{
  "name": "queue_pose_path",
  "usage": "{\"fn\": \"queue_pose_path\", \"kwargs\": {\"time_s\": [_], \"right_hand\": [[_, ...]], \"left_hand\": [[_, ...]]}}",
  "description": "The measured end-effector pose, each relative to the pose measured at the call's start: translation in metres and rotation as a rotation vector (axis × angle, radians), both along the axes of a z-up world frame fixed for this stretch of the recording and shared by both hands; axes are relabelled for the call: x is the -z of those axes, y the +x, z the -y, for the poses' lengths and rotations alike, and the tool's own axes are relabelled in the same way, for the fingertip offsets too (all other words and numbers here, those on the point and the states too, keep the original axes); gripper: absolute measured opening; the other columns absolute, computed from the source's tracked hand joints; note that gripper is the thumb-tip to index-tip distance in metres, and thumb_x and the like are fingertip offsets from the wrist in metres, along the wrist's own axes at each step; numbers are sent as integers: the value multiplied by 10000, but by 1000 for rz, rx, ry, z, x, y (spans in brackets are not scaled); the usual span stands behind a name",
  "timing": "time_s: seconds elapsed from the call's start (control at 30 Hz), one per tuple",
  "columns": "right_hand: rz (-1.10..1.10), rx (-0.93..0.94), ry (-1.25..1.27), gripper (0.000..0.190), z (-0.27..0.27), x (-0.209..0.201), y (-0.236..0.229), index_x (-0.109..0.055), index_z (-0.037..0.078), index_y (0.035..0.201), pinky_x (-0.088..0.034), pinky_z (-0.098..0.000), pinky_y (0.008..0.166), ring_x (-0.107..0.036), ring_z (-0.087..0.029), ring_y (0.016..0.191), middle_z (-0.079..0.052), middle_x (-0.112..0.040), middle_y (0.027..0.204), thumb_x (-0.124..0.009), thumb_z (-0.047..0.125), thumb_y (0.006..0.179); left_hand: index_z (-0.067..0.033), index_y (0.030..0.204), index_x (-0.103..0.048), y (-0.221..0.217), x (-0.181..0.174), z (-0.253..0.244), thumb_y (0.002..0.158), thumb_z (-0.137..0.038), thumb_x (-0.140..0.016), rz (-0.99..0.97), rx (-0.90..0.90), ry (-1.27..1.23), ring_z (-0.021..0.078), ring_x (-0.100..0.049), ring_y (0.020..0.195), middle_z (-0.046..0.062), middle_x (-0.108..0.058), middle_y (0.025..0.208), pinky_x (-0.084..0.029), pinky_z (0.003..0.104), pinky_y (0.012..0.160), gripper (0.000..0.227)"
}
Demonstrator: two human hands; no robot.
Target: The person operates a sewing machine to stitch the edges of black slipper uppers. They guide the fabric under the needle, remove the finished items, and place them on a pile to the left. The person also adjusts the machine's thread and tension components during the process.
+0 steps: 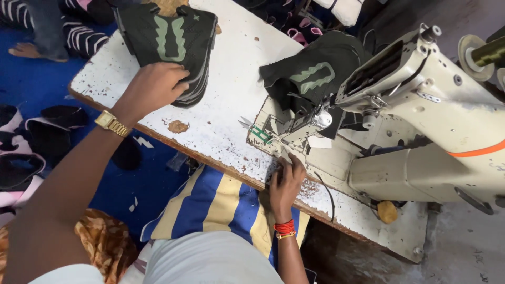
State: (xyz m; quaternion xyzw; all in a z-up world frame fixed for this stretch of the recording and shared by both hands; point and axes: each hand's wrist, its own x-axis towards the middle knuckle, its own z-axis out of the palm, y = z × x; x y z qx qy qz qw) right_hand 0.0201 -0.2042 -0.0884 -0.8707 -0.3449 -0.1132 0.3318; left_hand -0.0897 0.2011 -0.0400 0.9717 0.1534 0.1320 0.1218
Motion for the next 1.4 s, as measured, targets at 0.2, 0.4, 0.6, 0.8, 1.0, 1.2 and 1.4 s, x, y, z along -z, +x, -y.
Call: {"fn": "queue_pose_path", "kwargs": {"time_s": [0.2, 0.4, 0.6, 0.8, 1.0, 1.2, 1.4], "right_hand": [[-28, -100, 0, 397, -12, -1, -17, -653, 36, 1211, -384, -489, 1166, -480, -359, 1346, -160, -538, 1416, -631, 9, 815], [-795, -370, 294, 403, -64, -23, -25, -643, 3, 1292, -417, -407, 1164, -562, -304, 1342, -150, -608, 1431, -590, 170, 929], [-1977, -621, 1012, 460, -116, -35, 10, -628, -70, 1259, -549, -360, 805, -684, -277, 970, -225, -702, 1212, -600, 322, 1020], [-1352, -287, 706, 200, -105, 19, 25, -689, -45, 1127, -535, -275, 752, -651, -110, 820, -51, -726, 991, -621, 128, 1053], [-968, -276, 620, 206, -70, -42, -7, -662, -28, 1191, -512, -230, 812, -614, -59, 898, -17, -701, 1008, -621, 49, 1005], [-872, -47, 701, 101, -27, -70, -12, -638, 18, 1010, -434, -205, 703, -513, -21, 796, 56, -620, 877, -599, 107, 1038], [-814, 30, 741, 283, -20, -81, 4, -576, 64, 795, -275, -231, 583, -340, -16, 679, 101, -455, 728, -629, 145, 1062]], "left_hand": [[6, 1118, -757, -6, -41, -21, 1079, -62, -676, 355, -40, 186, 162, -664, 694, 114, -740, 954, -539, 276, 600, 113], [7, 1133, -736, -27, -74, 58, 1082, -57, -699, 596, 20, 420, 170, -700, 826, 117, -743, 1043, -560, 285, 715, 90], [20, 1040, -725, -64, -35, 190, 868, -47, -697, 501, 325, -37, 308, -681, 1062, 162, -699, 1127, -570, 424, 902, 187], [-2, 1214, -674, -67, -22, 226, 868, -213, -744, 492, 233, -474, 354, -634, 1179, 188, -680, 1253, -481, 458, 1020, 412], [-38, 1651, -211, 1, -70, 184, 888, -344, -704, 649, -14, 29, 344, -617, 1075, 240, -635, 1178, -470, 430, 930, 958], [-180, 1607, -447, 53, -45, 193, 962, -105, -707, 228, 312, -1113, 62, -320, 650, 6, -474, 708, -321, 228, 562, 700], [-122, 1477, -572, 84, -47, 204, 961, -65, -708, 276, 392, -1216, 8, -380, 700, -76, -594, 797, -384, 186, 602, 537]]}}
